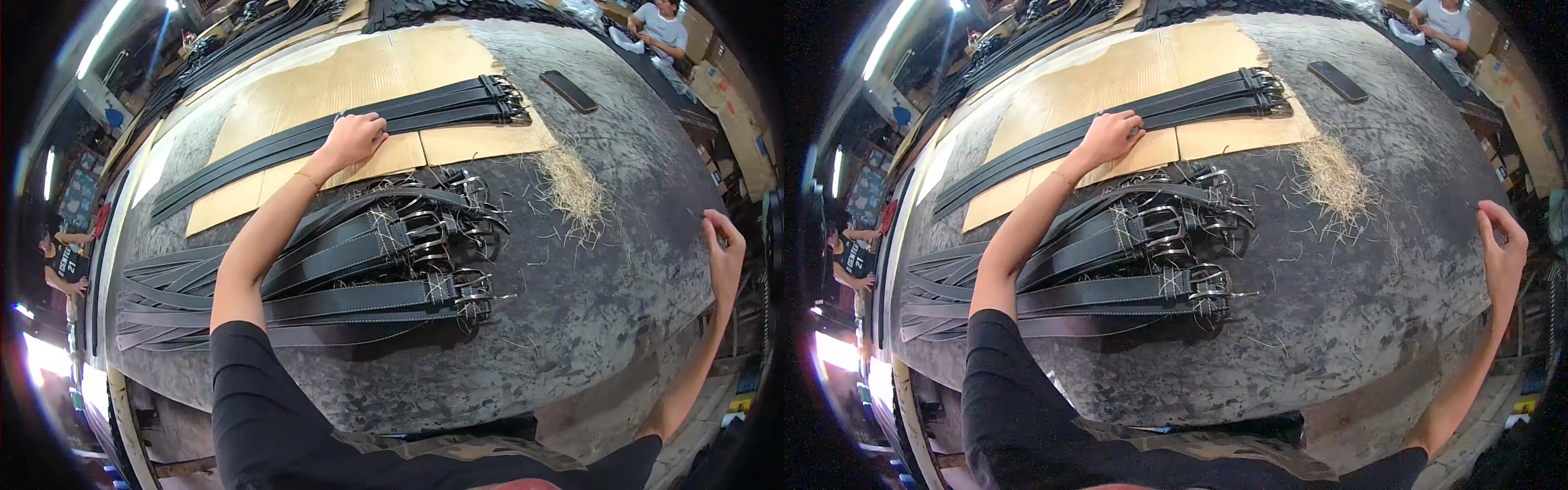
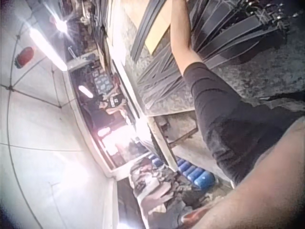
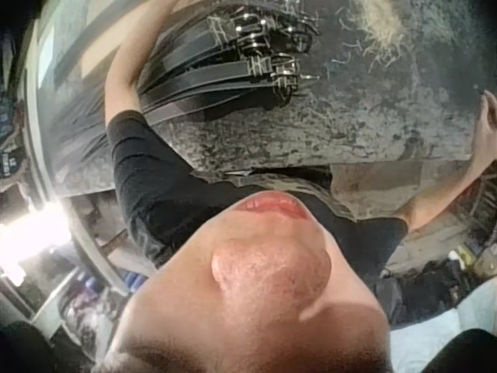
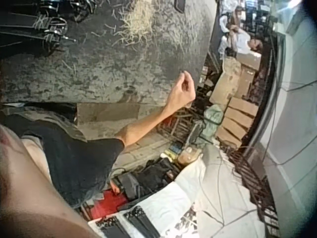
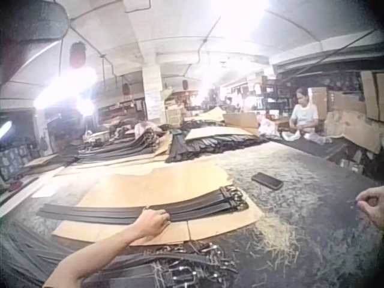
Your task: The person attaches buckles and leather loops to leather straps by hand, wipes a belt with a cloth, and lays several belts out on a cardboard sheet on the workbench.
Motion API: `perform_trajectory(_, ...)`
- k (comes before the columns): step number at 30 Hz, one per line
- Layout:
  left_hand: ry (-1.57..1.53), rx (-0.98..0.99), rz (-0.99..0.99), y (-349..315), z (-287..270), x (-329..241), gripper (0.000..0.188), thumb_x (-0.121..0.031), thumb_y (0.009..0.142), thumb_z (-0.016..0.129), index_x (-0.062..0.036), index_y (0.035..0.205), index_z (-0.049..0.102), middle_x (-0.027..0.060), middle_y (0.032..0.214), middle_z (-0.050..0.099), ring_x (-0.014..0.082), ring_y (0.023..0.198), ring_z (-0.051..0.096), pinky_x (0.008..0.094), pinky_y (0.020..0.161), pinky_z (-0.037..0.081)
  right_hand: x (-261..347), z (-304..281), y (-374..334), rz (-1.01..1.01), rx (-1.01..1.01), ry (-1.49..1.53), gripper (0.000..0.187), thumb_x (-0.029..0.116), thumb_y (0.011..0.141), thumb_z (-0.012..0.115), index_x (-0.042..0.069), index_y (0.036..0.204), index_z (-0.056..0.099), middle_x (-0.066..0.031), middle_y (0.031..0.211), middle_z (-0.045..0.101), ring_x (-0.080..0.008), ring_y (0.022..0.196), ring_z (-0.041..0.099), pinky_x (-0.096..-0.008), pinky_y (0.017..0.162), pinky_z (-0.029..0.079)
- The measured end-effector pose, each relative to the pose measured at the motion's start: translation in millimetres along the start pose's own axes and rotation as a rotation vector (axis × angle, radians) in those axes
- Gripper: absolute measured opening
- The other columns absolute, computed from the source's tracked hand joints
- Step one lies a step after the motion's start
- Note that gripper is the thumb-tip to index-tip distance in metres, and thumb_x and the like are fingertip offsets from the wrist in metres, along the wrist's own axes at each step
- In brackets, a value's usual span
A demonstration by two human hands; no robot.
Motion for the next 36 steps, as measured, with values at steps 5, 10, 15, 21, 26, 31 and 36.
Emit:
perform_trajectory(5, 0.015, 0.063, -0.088, 4.0, -1.2, -0.1, 0.018, -0.024, 0.087, 0.067, -0.0067, 0.091, 0.068, 0.0117, 0.086, 0.067, 0.0346, 0.079, 0.066, 0.0453, 0.069, 0.054, 2.1, 11.4, -0.8, 0.019, -0.006, 0.102, 0.019, 0.014, 0.098, 0.063, -0.001, 0.109, 0.068, 0.0005, 0.088, 0.063, -0.0075, 0.085, 0.06, -0.0247, 0.075, 0.048)
perform_trajectory(10, -0.055, 0.07, -0.136, 33.1, -11.8, -14.1, 0.03, -0.03, 0.084, 0.068, -0.0035, 0.1, 0.069, 0.0155, 0.095, 0.069, 0.0343, 0.087, 0.067, 0.0447, 0.078, 0.054, -7.8, 29.1, -21.3, 0.165, -0.032, 0.449, 0.014, 0.005, 0.096, 0.062, -0.003, 0.105, 0.068, -0.0014, 0.088, 0.066, -0.0086, 0.087, 0.063, -0.0229, 0.077, 0.048)
perform_trajectory(15, -0.016, -0.035, -0.253, 3.4, -7.3, 74.8, 0.066, -0.054, 0.08, 0.07, 0.0031, 0.114, 0.066, 0.023, 0.112, 0.068, 0.0384, 0.104, 0.065, 0.0442, 0.089, 0.052, 27.1, 90.4, -45.5, 0.283, 0.097, 0.878, 0.01, 0.004, 0.092, 0.065, -0.004, 0.098, 0.068, 0.0001, 0.086, 0.063, -0.0062, 0.075, 0.054, -0.0227, 0.078, 0.048)
perform_trajectory(21, -0.278, 0.21, -0.292, 47.4, 25.1, 54.1, 0.095, -0.064, 0.079, 0.065, 0.0038, 0.141, 0.044, 0.0303, 0.124, 0.061, 0.0418, 0.115, 0.059, 0.0438, 0.099, 0.047, -16.7, 92.0, -78.4, 0.453, 0.103, 0.995, 0.011, 0.003, 0.093, 0.065, -0.003, 0.102, 0.066, -0.0053, 0.091, 0.064, -0.0082, 0.072, 0.052, -0.0237, 0.072, 0.05)
perform_trajectory(26, -0.201, 0.287, -0.556, -59.3, 3.2, 156.4, 0.082, -0.049, 0.085, 0.062, 0.0022, 0.145, 0.039, 0.0307, 0.123, 0.061, 0.0425, 0.113, 0.061, 0.0468, 0.096, 0.049, -4.7, 128.2, -73.9, 0.458, 0.134, 1.191, 0.021, 0.005, 0.095, 0.064, -0.003, 0.114, 0.064, -0.0078, 0.1, 0.067, -0.0092, 0.075, 0.056, -0.0214, 0.071, 0.049)
perform_trajectory(31, 0.229, 0.237, -0.79, -138.0, -46.4, 200.4, 0.054, -0.027, 0.085, 0.061, -0.0106, 0.135, 0.052, 0.0152, 0.105, 0.071, 0.0343, 0.097, 0.069, 0.0471, 0.079, 0.055, -51.3, 115.0, -77.8, 0.434, 0.165, 1.055, 0.031, 0.014, 0.095, 0.064, 0.009, 0.126, 0.067, -0.0158, 0.119, 0.065, -0.0172, 0.078, 0.061, -0.031, 0.068, 0.047)
perform_trajectory(36, 0.58, 0.378, -0.906, -245.8, -68.7, 249.3, 0.054, -0.024, 0.09, 0.06, -0.0196, 0.142, 0.046, 0.0075, 0.105, 0.072, 0.0243, 0.1, 0.07, 0.0417, 0.076, 0.055, 10.2, 93.5, -75.8, 0.217, 0.008, 0.909, 0.015, 0.016, 0.091, 0.068, 0.001, 0.094, 0.068, -0.006, 0.084, 0.067, -0.0133, 0.067, 0.053, -0.0272, 0.059, 0.04)
Point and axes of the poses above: each hand's wrist, its own y-axis towards the middle knuckle, its own z-axis out of the palm, x = y × z, the point moved 5 cm from there along y, towards the middle knuckle
